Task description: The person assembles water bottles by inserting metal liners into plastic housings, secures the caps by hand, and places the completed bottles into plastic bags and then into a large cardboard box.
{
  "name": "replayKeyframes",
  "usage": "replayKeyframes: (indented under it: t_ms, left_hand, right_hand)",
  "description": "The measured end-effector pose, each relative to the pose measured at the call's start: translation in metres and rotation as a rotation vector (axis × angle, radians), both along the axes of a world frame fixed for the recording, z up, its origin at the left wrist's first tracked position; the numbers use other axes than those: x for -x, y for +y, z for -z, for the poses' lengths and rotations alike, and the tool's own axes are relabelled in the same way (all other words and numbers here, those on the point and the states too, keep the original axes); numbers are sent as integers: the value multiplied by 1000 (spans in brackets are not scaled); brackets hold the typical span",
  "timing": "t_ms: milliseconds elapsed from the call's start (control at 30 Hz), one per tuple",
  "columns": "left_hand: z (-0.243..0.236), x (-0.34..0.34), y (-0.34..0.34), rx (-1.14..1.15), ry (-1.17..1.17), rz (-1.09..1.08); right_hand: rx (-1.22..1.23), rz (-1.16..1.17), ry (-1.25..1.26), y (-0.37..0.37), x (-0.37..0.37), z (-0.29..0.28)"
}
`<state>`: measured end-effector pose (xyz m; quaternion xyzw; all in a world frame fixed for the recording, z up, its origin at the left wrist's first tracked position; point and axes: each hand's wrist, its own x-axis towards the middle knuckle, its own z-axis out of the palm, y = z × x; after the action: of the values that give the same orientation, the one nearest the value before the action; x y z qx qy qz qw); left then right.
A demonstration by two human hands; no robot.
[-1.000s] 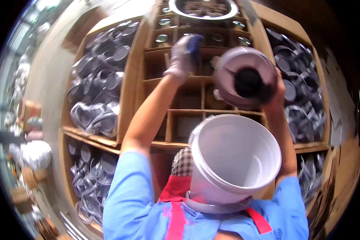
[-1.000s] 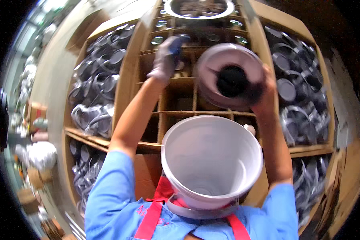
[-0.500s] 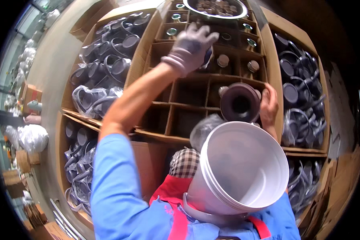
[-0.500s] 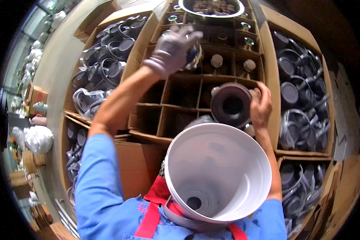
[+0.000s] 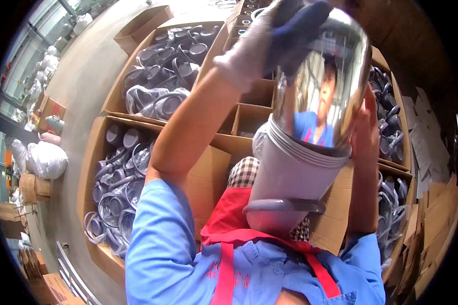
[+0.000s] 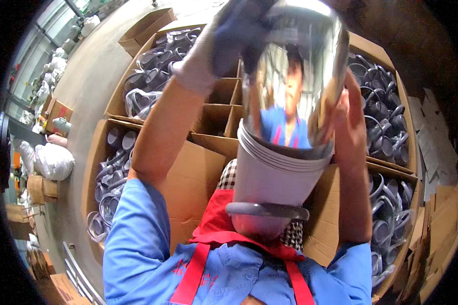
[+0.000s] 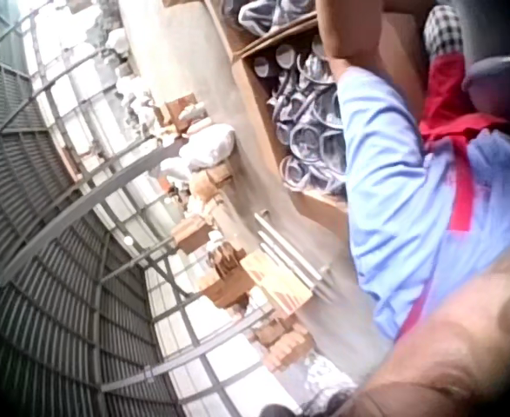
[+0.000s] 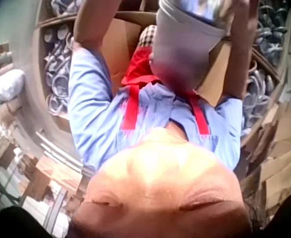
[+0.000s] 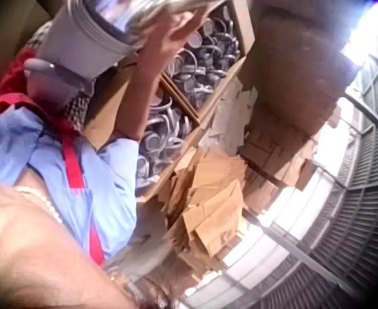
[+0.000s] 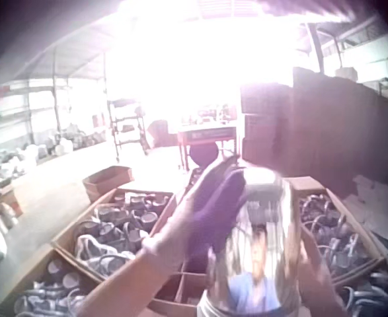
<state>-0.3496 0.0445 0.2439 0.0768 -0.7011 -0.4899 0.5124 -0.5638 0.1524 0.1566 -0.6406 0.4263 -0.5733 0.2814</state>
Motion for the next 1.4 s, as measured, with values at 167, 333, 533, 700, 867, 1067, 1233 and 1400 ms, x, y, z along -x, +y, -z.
replayKeyframes:
  t_ms: [167,333,533,700,867,1067,1233,1400]
  left_hand:
    - [26,-17,14,77,-557,234]
    - [65,14,16,503,-781,54]
    - [116,-26,-47,-184,-22,536]
    - [186,2,-80,-581,174,-139]
    - [139,25,-68,840,-778,-610]
    - [74,4,-30,504,-234,-362]
    - [37,-19,-12,1042,-630,-613]
    - [22,2,28,1299,-489,-396]
  right_hand:
    - [-50,-59,-224,13,15,23]
    - [-420,56,-340,-112,49,111]
    - [-314,26,694,-168,38,236]
    - [-107,16,445,-197,26,211]
    - [-482,-333,-428,-204,60,141]
    - [-402,-381,-164,-124,70,31]
    - [-368,-429,-43,-89,59,-9]
    - [-365,-494,47,-72,39,-33]
